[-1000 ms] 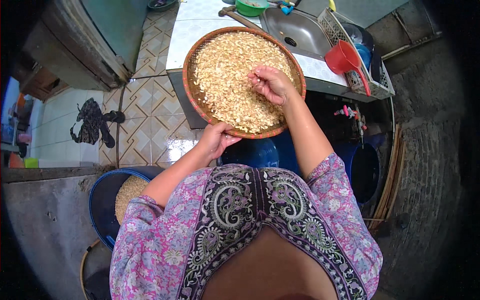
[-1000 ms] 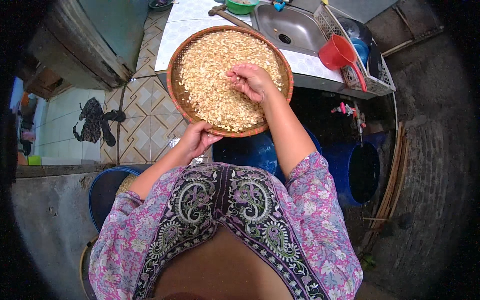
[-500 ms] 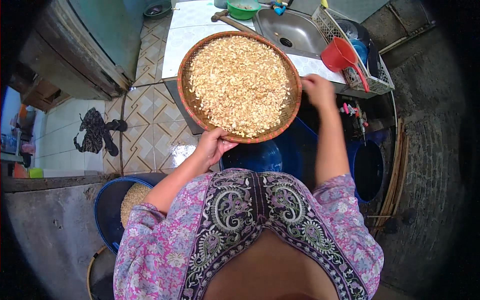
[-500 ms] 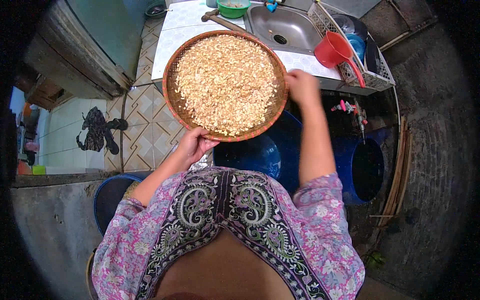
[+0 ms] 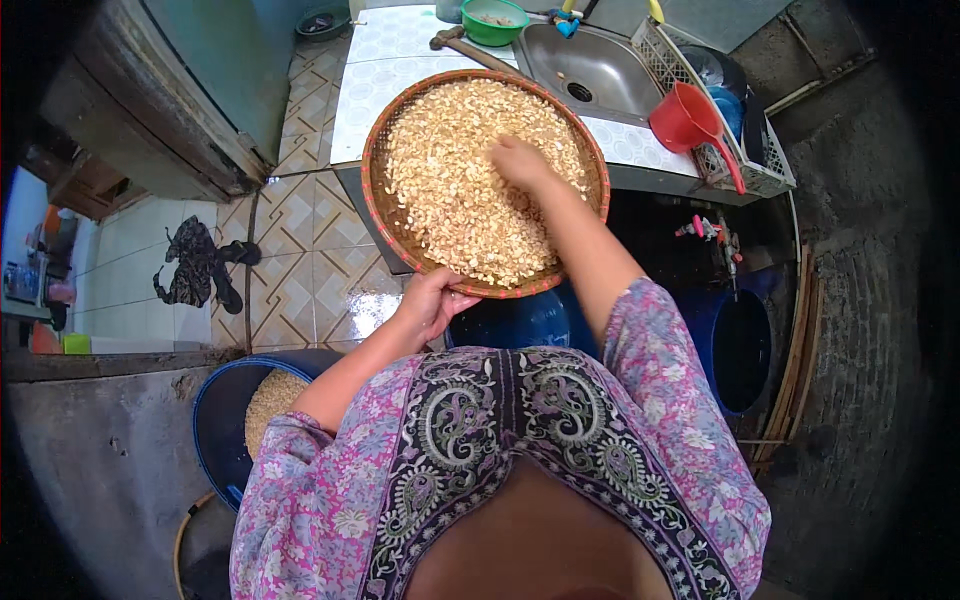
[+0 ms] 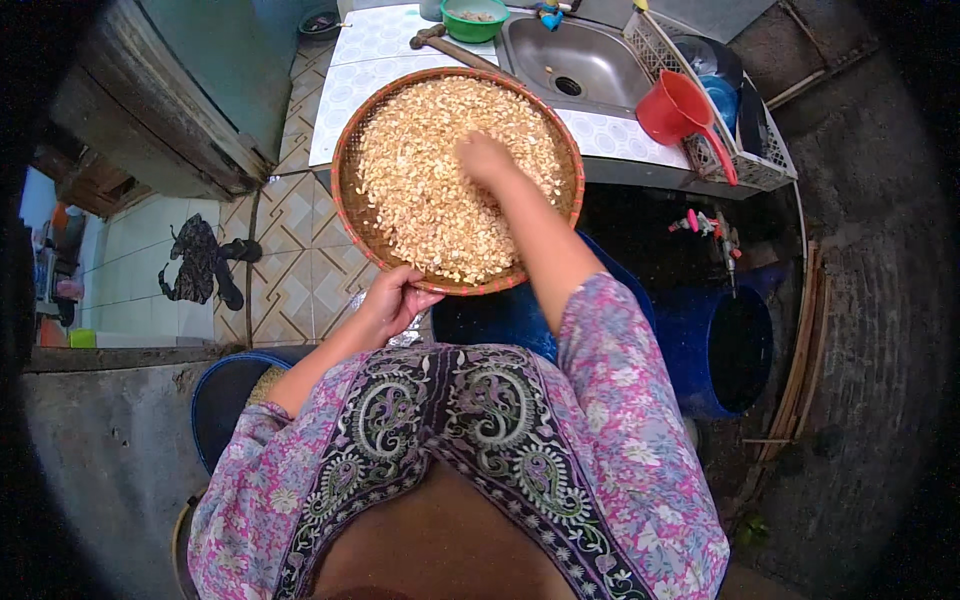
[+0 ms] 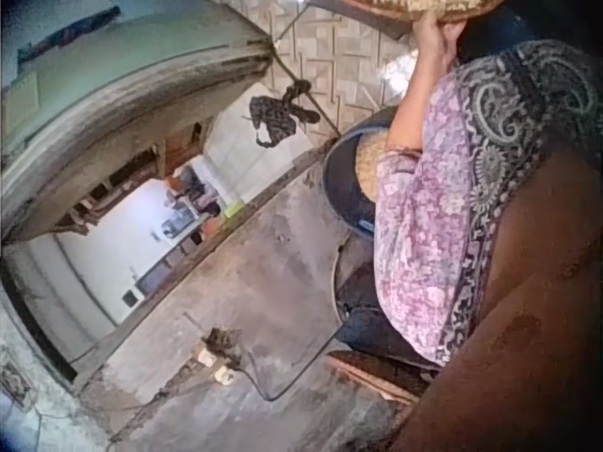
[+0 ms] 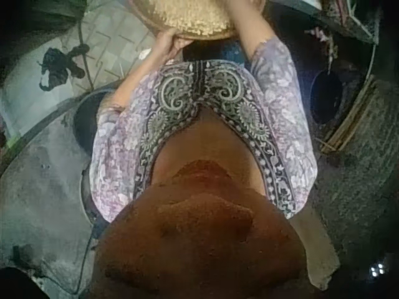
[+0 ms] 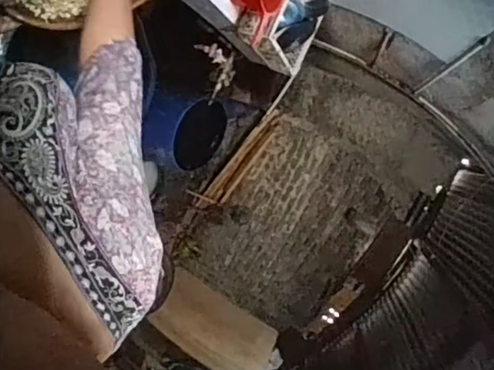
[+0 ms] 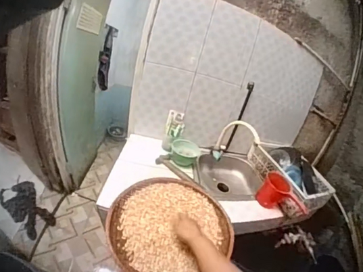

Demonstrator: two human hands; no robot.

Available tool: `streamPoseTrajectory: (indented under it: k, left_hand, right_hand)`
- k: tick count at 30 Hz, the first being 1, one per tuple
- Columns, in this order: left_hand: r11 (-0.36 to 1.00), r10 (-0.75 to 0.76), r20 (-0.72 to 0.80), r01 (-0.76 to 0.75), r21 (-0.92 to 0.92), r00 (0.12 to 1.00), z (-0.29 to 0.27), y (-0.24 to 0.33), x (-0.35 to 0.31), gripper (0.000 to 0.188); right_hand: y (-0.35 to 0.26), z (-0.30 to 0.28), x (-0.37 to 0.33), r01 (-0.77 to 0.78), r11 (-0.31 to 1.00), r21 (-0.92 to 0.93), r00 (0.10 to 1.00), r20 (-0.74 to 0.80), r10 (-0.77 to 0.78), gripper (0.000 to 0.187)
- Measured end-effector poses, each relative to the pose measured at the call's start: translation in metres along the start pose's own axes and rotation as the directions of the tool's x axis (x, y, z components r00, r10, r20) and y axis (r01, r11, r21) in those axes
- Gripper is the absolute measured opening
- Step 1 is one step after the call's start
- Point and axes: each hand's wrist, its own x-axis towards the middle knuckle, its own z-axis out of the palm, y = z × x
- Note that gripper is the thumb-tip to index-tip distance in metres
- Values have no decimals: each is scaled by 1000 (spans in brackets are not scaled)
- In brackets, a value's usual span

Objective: The person places a tray of soybeans into a basin of water, washes the beans by hand, and then picks through the tray of beans by hand.

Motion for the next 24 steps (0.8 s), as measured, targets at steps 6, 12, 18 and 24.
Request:
streamPoseTrajectory:
  k: [6,12,18,24]
  left_hand:
    - [999,-24,-25,24,-26,999,-5,5,-4,32]
    - [1000,11,4,-11,-28,1000,-3,2,-3,31]
    - [999,21,1,-21,-44,1000,5,5,-6,35]
    - [999,3,8,-3,-42,1000,1,6,-5,34]
  right_hand:
    - [-86,26,-59,425,845,-325,902,225,-368,46]
    - [-61,14,-112,630,576,-521,776,390,-495,36]
    - [-15,-39,-110,580,642,-501,815,355,-459,31]
    - [-46,-107,-87,397,849,-349,912,43,-409,20]
